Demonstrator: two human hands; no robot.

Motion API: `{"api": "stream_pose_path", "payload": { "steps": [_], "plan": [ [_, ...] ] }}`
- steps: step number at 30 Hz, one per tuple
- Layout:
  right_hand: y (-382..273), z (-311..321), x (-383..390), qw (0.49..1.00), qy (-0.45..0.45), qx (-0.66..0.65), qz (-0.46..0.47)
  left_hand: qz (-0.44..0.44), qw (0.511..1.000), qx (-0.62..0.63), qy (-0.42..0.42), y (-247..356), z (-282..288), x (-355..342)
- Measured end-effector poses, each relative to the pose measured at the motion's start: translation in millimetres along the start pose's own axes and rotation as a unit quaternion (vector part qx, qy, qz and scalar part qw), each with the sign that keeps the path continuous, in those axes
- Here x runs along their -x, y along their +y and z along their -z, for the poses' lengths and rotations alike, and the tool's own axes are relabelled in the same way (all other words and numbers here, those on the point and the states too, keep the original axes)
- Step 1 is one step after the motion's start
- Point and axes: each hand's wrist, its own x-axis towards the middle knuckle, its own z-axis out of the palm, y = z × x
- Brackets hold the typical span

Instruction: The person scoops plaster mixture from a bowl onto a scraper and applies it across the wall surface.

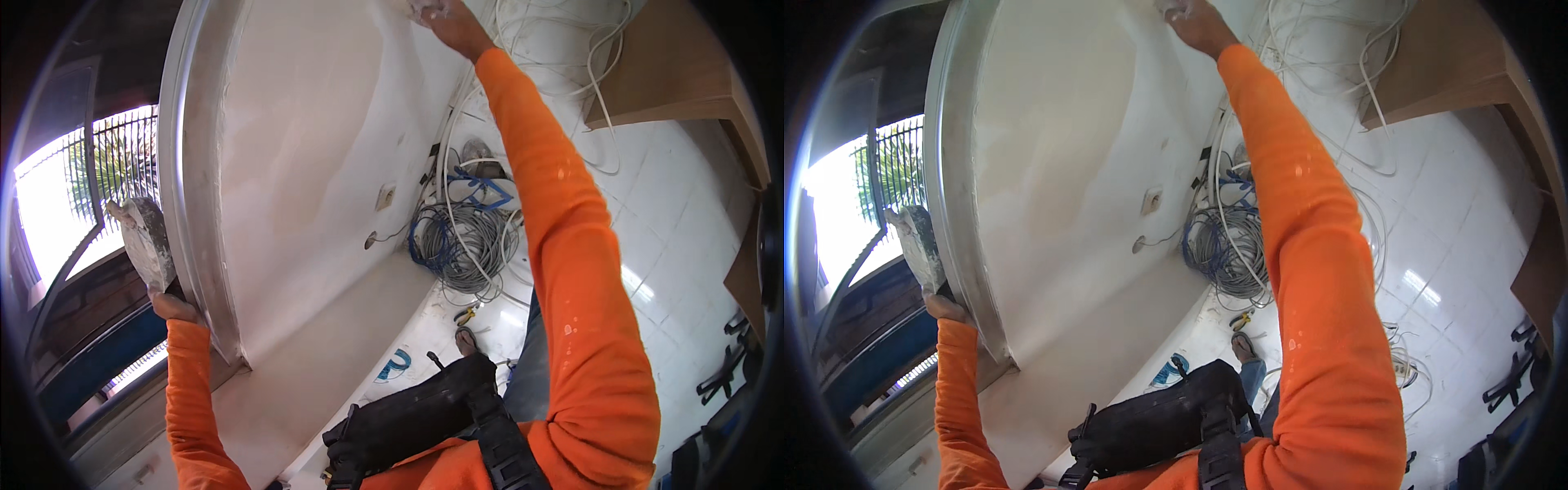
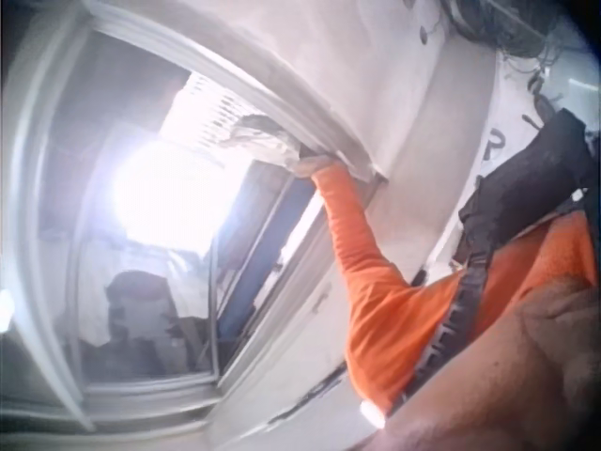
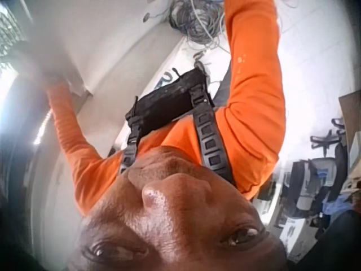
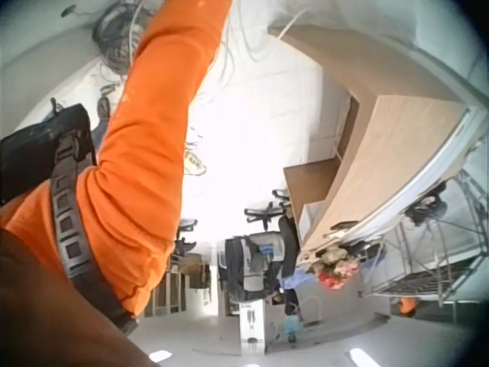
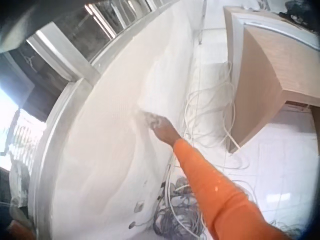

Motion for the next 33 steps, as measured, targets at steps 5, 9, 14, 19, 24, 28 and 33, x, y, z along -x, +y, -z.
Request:
{"api": "stream_pose_path", "payload": {
  "steps": [5,9,14,19,24,28,33],
  "plan": [
    [-79,-97,147,0.987,-0.107,-0.079,-0.092,-0.021,0.981,0.103,-0.165,28,-29,32],
    [-185,-157,274,0.977,-0.106,-0.182,-0.038,0.043,0.992,0.104,-0.057,12,-37,20],
    [-206,-145,258,0.956,-0.110,-0.192,-0.193,0.009,1.000,0.015,0.023,4,3,-7],
    [-82,-13,53,0.991,0.086,-0.062,-0.080,0.026,0.998,0.059,0.015,2,-21,6],
    [-79,-18,24,0.998,0.038,0.005,-0.050,0.021,0.996,0.078,0.038,3,-13,-3],
    [-178,-111,164,0.977,-0.083,-0.119,-0.156,0.029,0.995,0.086,0.039,14,-6,-3],
    [-276,-158,304,0.949,-0.177,-0.230,-0.120,0.034,0.991,0.071,0.107,-6,0,-15]
  ]
}}
